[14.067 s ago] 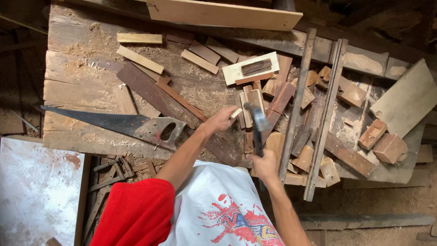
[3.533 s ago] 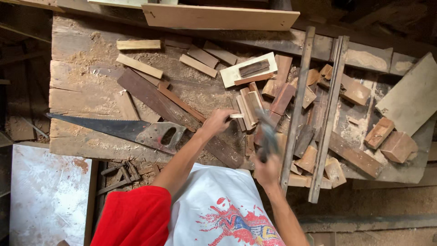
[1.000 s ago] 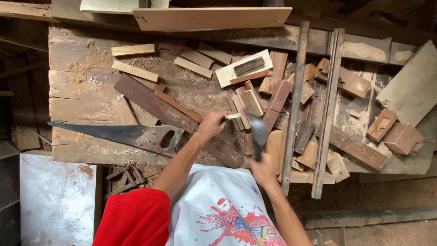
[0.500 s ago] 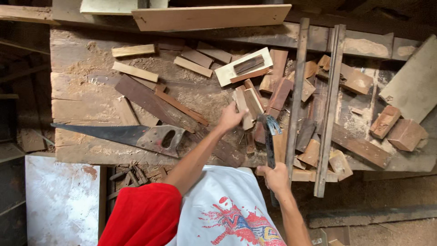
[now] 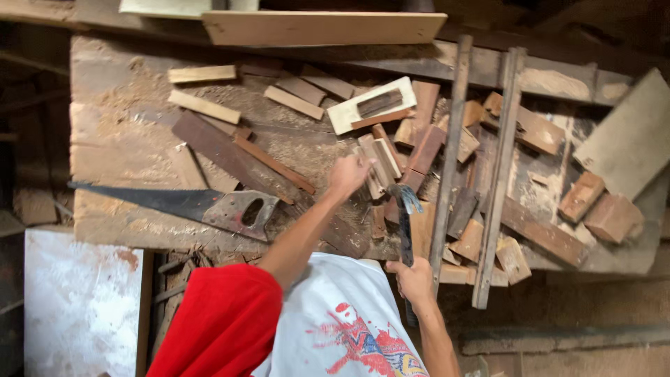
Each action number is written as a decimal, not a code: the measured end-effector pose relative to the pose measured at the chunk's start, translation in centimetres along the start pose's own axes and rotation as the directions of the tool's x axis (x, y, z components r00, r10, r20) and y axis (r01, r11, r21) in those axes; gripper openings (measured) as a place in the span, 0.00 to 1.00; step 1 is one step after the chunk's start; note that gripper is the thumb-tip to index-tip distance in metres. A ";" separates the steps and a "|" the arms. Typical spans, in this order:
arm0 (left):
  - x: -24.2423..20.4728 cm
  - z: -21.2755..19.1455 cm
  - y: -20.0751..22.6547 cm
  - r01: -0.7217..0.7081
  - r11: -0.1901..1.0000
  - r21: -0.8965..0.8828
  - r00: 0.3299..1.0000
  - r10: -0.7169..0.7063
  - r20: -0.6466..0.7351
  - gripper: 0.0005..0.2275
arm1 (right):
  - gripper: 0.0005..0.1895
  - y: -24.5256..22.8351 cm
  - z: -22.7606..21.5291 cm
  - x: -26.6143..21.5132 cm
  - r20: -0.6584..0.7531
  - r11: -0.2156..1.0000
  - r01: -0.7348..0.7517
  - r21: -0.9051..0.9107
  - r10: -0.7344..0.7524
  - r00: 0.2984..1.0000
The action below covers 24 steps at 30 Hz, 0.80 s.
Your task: The person repeatedly uses a hammer to strike small wooden pieces on a cluttered workbench, splitting them into smaller fragments. The person handles the wood pieces one at a time, repositioning them between strikes.
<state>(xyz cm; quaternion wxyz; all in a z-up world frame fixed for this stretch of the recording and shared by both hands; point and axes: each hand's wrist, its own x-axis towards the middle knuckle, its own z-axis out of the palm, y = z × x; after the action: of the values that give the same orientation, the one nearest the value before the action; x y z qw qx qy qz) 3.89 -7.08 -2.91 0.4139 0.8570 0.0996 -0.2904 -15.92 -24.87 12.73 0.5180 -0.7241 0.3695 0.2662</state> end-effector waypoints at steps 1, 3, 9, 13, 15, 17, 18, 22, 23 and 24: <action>-0.8 -1.3 -0.9 0.002 1.000 -0.017 0.999 -0.003 -0.040 0.21 | 0.15 0.0 0.1 0.1 0.009 1.000 -0.012 0.008 0.012 1.000; -2.7 -4.2 -3.6 0.005 0.999 -0.048 0.994 -0.011 -0.111 0.15 | 0.15 0.1 0.2 0.0 0.022 0.999 -0.046 0.027 0.045 0.999; -2.9 -14.7 -11.3 0.075 0.890 0.450 0.766 0.238 -0.598 0.28 | 0.14 -0.6 1.6 0.7 0.076 0.997 -0.068 -0.034 0.071 0.995; -2.2 -19.6 -14.5 0.152 0.939 0.310 0.822 0.053 -0.566 0.32 | 0.14 -1.4 2.9 0.9 0.137 0.996 -0.019 -0.093 0.032 0.990; -1.2 -20.0 -14.9 0.195 0.918 0.346 0.858 0.011 -0.514 0.31 | 0.13 -1.7 3.4 0.9 0.117 0.988 0.007 -0.157 0.011 0.993; -0.5 -18.9 -15.0 0.181 0.886 0.428 0.863 0.065 -0.501 0.30 | 0.14 -1.6 4.0 1.0 0.115 0.982 0.032 -0.185 -0.010 0.993; -0.4 -17.9 -14.9 0.140 0.875 0.463 0.831 0.151 -0.536 0.25 | 0.15 -1.5 4.4 0.9 0.111 0.980 0.041 -0.195 -0.020 0.994; -1.9 -13.4 -14.2 -0.122 0.982 0.141 0.793 0.182 -0.582 0.10 | 0.15 -1.1 5.2 0.3 0.102 0.962 0.110 -0.248 -0.087 0.991; -2.6 -12.5 -13.8 -0.196 0.971 0.138 0.747 0.239 -0.620 0.07 | 0.15 -1.1 5.3 0.1 0.096 0.960 0.115 -0.255 -0.093 0.991; -3.5 -11.7 -13.3 -0.214 0.976 0.028 0.758 0.184 -0.626 0.07 | 0.14 -1.1 5.2 0.0 0.091 0.959 0.114 -0.261 -0.093 0.992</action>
<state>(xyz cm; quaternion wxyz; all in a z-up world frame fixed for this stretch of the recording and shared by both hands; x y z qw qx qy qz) 0.41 10.59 -3.84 0.4051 0.9007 0.1462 0.0580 -15.05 -19.74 11.71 0.4435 -0.7944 0.2718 0.3136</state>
